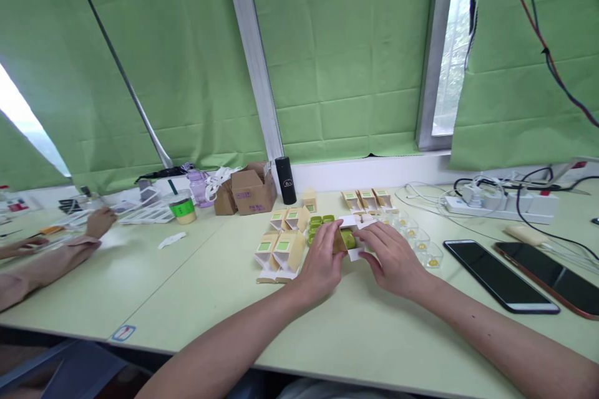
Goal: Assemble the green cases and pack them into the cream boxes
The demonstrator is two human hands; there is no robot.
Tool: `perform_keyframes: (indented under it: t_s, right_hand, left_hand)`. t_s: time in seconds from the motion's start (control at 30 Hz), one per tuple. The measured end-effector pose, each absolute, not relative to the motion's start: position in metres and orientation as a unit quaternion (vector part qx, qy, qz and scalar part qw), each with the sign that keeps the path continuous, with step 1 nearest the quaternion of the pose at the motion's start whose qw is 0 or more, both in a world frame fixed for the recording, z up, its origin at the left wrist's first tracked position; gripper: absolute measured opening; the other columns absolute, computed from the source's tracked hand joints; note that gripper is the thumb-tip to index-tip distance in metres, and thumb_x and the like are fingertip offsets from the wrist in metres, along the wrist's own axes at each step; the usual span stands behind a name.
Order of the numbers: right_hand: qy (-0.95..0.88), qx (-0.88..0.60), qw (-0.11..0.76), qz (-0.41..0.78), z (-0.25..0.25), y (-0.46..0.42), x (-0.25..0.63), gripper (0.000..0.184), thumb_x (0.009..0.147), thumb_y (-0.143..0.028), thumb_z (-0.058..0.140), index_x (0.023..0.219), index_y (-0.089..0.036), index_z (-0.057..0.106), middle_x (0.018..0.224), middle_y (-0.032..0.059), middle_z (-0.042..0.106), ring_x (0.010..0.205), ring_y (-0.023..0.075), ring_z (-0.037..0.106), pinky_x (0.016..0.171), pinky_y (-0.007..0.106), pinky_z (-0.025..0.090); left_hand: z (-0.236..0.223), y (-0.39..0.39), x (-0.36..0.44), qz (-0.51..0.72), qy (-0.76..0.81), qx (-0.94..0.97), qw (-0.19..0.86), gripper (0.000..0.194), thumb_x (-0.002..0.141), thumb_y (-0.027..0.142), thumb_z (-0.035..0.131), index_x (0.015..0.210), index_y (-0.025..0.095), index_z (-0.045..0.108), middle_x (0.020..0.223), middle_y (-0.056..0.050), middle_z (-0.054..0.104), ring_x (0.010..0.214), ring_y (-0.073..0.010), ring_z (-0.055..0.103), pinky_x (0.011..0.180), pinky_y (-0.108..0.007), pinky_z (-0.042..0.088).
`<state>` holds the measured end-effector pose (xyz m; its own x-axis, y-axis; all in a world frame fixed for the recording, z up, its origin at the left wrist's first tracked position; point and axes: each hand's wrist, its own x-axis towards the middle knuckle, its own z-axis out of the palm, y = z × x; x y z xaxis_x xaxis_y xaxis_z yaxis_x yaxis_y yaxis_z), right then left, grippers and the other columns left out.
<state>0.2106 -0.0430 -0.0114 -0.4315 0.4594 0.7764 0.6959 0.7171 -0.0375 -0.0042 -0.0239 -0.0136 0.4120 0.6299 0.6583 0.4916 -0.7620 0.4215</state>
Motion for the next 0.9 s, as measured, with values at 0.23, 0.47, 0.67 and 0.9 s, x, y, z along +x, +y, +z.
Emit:
perform_keyframes:
  t_s: [0.23, 0.47, 0.67, 0.9]
  right_hand:
    - [-0.819, -0.354, 0.450, -0.046, -0.014, -0.043, 0.211, 0.037, 0.094, -0.012, 0.054, 0.128, -0.025, 0.055, 0.118, 0.0127, 0.063, 0.108, 0.0303, 0.063, 0.083, 0.047, 0.059]
    - [-0.761, -0.413, 0.499, 0.032, -0.018, -0.038, 0.203, 0.009, 0.098, -0.024, 0.059, 0.105, -0.023, 0.065, 0.096, 0.0076, 0.061, 0.083, 0.0238, 0.062, 0.068, 0.039, 0.056]
    - [-0.743, -0.449, 0.495, 0.035, -0.019, -0.036, 0.199, 0.011, 0.095, -0.019, 0.059, 0.087, -0.024, 0.065, 0.090, 0.0055, 0.059, 0.080, 0.0226, 0.062, 0.066, 0.037, 0.053]
    - [-0.708, -0.444, 0.539, 0.102, -0.016, -0.036, 0.199, 0.015, 0.096, -0.027, 0.059, 0.082, -0.023, 0.061, 0.086, 0.0044, 0.060, 0.072, 0.0198, 0.058, 0.061, 0.034, 0.050]
  left_hand:
    - [-0.013, -0.023, -0.004, 0.411, 0.314, 0.856, 0.021, 0.075, 0.093, 0.008, 0.059, 0.159, 0.028, 0.031, 0.144, -0.014, 0.052, 0.138, -0.0310, 0.051, 0.115, -0.058, 0.049]
    - [-0.012, -0.027, 0.000, 0.379, 0.288, 0.879, -0.038, 0.070, 0.095, 0.009, 0.059, 0.158, 0.024, 0.033, 0.138, -0.015, 0.055, 0.132, -0.0318, 0.054, 0.105, -0.054, 0.056]
    - [-0.012, -0.029, 0.002, 0.367, 0.270, 0.887, -0.069, 0.069, 0.096, 0.012, 0.059, 0.159, 0.021, 0.032, 0.135, -0.017, 0.057, 0.127, -0.0321, 0.056, 0.102, -0.051, 0.058]
    - [-0.012, -0.028, 0.001, 0.372, 0.270, 0.883, -0.093, 0.065, 0.098, 0.014, 0.055, 0.159, 0.020, 0.032, 0.135, -0.018, 0.057, 0.129, -0.0321, 0.055, 0.101, -0.050, 0.058]
